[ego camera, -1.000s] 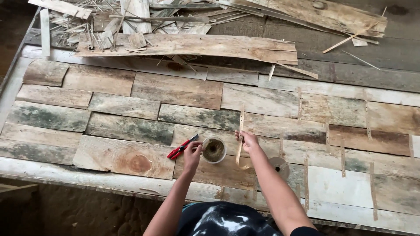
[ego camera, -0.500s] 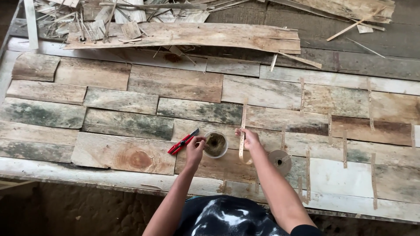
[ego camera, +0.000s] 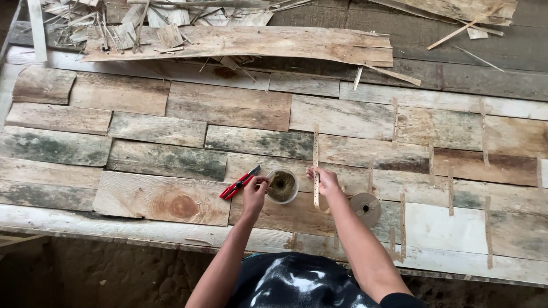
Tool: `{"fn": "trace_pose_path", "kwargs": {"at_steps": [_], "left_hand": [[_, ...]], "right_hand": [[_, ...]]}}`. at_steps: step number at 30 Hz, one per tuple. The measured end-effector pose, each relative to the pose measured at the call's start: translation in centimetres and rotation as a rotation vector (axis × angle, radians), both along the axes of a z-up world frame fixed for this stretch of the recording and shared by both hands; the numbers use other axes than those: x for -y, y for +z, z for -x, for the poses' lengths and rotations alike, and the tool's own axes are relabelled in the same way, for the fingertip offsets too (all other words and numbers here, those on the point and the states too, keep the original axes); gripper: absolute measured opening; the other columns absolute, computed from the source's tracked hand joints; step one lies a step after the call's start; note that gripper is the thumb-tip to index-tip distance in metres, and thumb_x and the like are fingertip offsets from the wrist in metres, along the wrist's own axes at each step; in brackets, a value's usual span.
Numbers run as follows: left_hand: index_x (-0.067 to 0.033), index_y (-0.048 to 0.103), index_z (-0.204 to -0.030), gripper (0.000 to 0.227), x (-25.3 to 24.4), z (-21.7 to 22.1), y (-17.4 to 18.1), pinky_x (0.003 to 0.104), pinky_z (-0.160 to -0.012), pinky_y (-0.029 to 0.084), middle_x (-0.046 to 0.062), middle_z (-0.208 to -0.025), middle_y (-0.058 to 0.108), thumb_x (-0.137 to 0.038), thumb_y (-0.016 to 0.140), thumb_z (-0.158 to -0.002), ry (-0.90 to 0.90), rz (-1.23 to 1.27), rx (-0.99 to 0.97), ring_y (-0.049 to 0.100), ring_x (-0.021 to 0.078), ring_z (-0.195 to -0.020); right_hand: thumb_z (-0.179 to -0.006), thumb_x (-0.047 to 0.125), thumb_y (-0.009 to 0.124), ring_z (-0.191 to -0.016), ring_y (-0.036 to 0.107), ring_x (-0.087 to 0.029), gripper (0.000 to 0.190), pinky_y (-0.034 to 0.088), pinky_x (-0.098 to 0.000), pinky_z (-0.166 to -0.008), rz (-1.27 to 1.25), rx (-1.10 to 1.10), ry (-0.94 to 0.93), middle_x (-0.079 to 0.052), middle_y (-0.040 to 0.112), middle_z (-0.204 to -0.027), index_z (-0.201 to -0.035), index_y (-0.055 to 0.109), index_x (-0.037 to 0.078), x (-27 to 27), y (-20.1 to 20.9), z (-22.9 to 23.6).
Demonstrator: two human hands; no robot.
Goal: The person repeatedly dips a thin wooden strip into a small container of adhesive and applies it to the edges of wooden planks on a workbench. The person handles the strip and container by hand, moving along the bench to coat different sections.
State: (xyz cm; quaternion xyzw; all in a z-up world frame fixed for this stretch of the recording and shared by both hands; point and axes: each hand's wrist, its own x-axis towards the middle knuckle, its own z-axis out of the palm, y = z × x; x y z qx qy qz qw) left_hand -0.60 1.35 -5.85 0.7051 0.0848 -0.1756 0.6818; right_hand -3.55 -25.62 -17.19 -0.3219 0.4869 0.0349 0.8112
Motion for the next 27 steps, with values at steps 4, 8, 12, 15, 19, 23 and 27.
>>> {"fn": "trace_pose_path", "kwargs": {"at_steps": [4, 8, 12, 15, 19, 23, 27], "left_hand": [[-0.0068, 0.074, -0.1, 0.016, 0.0, -0.1, 0.6, 0.027, -0.067, 0.06, 0.012, -0.089, 0.073, 0.0, 0.061, -0.093, -0.002, -0.001, 0.007, 0.075, 0.0204, -0.072], [-0.0078, 0.074, -0.099, 0.016, 0.1, 0.1, 0.5, 0.028, -0.067, 0.06, 0.011, -0.088, 0.073, 0.0, 0.061, -0.094, -0.016, -0.012, 0.004, 0.075, 0.0198, -0.071], [-0.0091, 0.074, -0.098, 0.017, 0.2, 0.4, 0.3, 0.026, -0.067, 0.059, 0.009, -0.087, 0.073, -0.001, 0.059, -0.095, -0.029, -0.014, -0.009, 0.075, 0.019, -0.072], [-0.01, 0.074, -0.098, 0.017, 0.0, 0.2, 0.7, 0.026, -0.066, 0.059, 0.01, -0.087, 0.073, -0.001, 0.06, -0.095, -0.027, -0.023, -0.005, 0.075, 0.0197, -0.071], [-0.0097, 0.073, -0.098, 0.017, 0.0, 0.2, 0.5, 0.027, -0.067, 0.059, 0.009, -0.088, 0.072, -0.001, 0.06, -0.095, -0.019, -0.022, -0.003, 0.074, 0.0189, -0.072], [-0.0094, 0.073, -0.097, 0.017, -0.2, 0.2, -0.2, 0.027, -0.066, 0.059, 0.01, -0.087, 0.073, -0.001, 0.06, -0.094, -0.021, -0.018, 0.006, 0.074, 0.0194, -0.072], [-0.0085, 0.074, -0.097, 0.017, -0.2, 0.3, -0.2, 0.027, -0.067, 0.059, 0.01, -0.087, 0.072, 0.0, 0.059, -0.094, -0.018, -0.023, 0.008, 0.074, 0.0197, -0.072]], "right_hand": [[-0.099, 0.009, 0.061, -0.083, 0.079, -0.024, 0.026, 0.069, -0.0399, -0.077, 0.004, 0.005, -0.004, -0.017, 0.076, -0.109, -0.123, 0.061, -0.003, -0.3, 0.2, -0.1], [-0.099, 0.006, 0.059, -0.083, 0.078, -0.026, 0.023, 0.069, -0.0402, -0.075, 0.026, 0.002, 0.01, -0.019, 0.076, -0.108, -0.12, 0.058, -0.001, -0.7, 0.8, -0.1], [-0.1, 0.006, 0.059, -0.085, 0.078, -0.027, 0.024, 0.069, -0.0396, -0.072, -0.004, -0.007, 0.015, -0.02, 0.075, -0.111, -0.122, 0.058, -0.001, -0.2, -1.4, -0.1], [-0.1, 0.008, 0.059, -0.088, 0.078, -0.028, 0.024, 0.069, -0.0401, -0.075, 0.032, -0.022, 0.045, -0.021, 0.074, -0.113, -0.122, 0.059, -0.001, -0.6, 1.0, 0.2], [-0.101, 0.009, 0.059, -0.09, 0.078, -0.027, 0.029, 0.069, -0.0398, -0.076, 0.031, -0.041, 0.039, -0.02, 0.073, -0.116, -0.127, 0.059, -0.003, -0.4, 1.6, -0.1], [-0.1, 0.01, 0.06, -0.089, 0.078, -0.026, 0.029, 0.069, -0.0391, -0.075, 0.01, -0.031, 0.025, -0.02, 0.074, -0.114, -0.126, 0.059, -0.003, -0.4, 1.7, 0.0], [-0.1, 0.009, 0.06, -0.087, 0.078, -0.026, 0.031, 0.069, -0.0392, -0.074, 0.01, -0.026, 0.015, -0.02, 0.074, -0.112, -0.128, 0.059, -0.005, -0.5, 1.6, 0.0]]}}
